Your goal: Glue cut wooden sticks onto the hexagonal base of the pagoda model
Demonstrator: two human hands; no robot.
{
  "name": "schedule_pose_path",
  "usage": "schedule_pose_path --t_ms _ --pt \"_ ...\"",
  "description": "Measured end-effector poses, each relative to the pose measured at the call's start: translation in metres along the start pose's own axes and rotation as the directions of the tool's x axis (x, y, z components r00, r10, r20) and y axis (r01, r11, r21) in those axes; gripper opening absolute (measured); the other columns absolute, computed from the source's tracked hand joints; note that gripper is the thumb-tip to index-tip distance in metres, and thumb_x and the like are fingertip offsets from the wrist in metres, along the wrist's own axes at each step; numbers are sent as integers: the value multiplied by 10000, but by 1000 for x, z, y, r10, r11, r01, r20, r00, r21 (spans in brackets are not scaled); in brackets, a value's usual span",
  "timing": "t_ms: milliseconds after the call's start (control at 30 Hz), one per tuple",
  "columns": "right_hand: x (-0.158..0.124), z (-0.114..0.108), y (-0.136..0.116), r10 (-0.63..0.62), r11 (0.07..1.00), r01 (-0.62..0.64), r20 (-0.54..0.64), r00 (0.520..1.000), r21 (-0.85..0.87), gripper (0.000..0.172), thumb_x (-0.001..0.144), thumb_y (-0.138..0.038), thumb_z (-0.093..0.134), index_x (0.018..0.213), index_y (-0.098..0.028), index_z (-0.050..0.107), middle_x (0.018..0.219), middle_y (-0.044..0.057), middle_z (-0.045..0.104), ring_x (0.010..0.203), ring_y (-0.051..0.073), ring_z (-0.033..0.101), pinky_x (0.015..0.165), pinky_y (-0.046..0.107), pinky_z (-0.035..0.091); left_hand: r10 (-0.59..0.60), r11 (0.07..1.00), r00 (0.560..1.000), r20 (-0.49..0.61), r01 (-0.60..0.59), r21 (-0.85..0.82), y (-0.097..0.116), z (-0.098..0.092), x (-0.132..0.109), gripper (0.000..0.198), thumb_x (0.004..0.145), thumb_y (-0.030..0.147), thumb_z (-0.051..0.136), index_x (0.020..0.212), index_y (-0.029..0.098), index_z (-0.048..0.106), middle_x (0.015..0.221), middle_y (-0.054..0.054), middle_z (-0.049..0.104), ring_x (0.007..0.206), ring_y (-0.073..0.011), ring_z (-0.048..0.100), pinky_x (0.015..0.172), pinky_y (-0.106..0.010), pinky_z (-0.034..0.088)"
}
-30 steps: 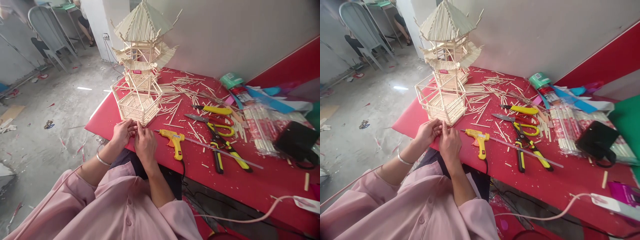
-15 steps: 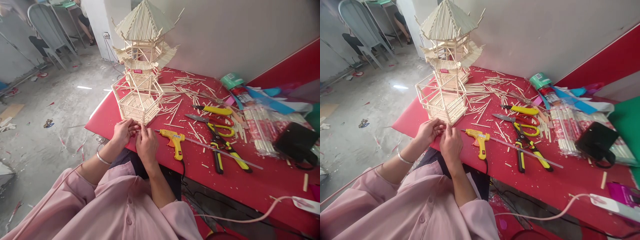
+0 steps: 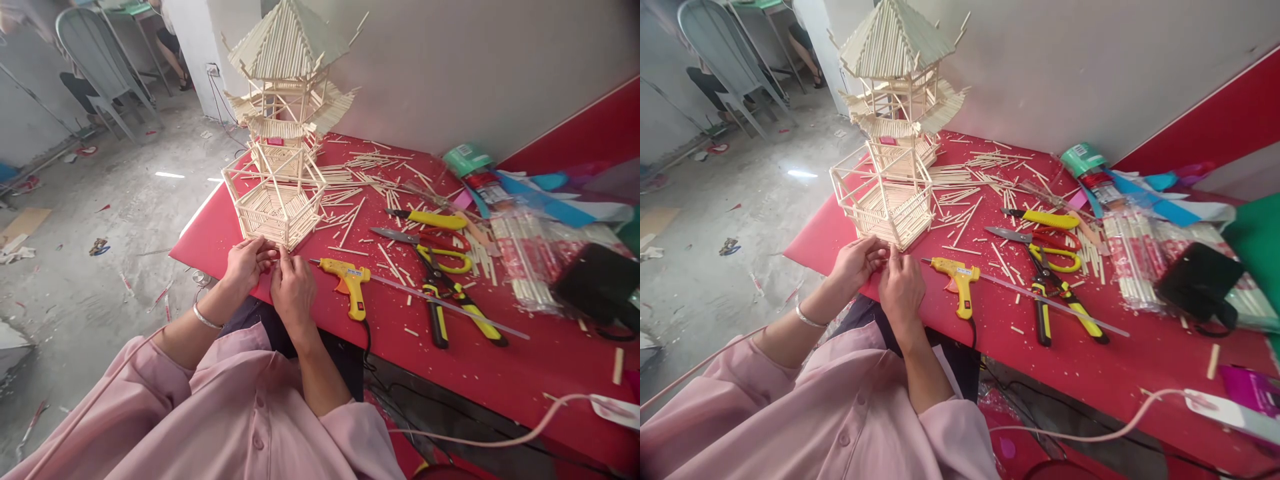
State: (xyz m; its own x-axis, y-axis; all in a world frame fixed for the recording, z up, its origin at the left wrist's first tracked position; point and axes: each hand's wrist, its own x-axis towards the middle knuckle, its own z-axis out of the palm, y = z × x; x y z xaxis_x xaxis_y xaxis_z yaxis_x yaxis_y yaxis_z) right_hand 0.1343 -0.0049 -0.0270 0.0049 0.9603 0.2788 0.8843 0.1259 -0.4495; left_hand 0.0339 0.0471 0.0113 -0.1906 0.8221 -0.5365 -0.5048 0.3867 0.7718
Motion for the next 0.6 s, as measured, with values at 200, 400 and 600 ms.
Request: schedule_pose_path --t_ms 200,400,600 --pt "0 1 -1 6 1000 -6 0 1000 2 427 1012 -253 391 1408 -175 531 971 93 625 910 204 565 764 303 412 -7 1000 1000 -15 7 -2 1 2 -2 191 878 170 642 700 104 623 674 -72 681 499 -97 617 416 -184 433" --pt "1 -1 -1 1 1000 -1 8 1000 -20 430 1012 -253 389 1408 -165 533 971 96 632 901 212 574 756 308 414 -14 1000 1000 -12 14 -5 2 2 -2 214 903 161 596 699 106 629 673 -67 683 501 -93 614 419 -181 438" --pt "0 1 0 1 1000 -1 -1 1000 -31 444 999 -245 424 1425 -155 511 980 99 637 919 216 583 768 304 421 -12 1000 1000 24 12 5 0 -3 -3 158 852 163 664 709 103 631 749 -109 720 532 -111 641 432 -188 467"
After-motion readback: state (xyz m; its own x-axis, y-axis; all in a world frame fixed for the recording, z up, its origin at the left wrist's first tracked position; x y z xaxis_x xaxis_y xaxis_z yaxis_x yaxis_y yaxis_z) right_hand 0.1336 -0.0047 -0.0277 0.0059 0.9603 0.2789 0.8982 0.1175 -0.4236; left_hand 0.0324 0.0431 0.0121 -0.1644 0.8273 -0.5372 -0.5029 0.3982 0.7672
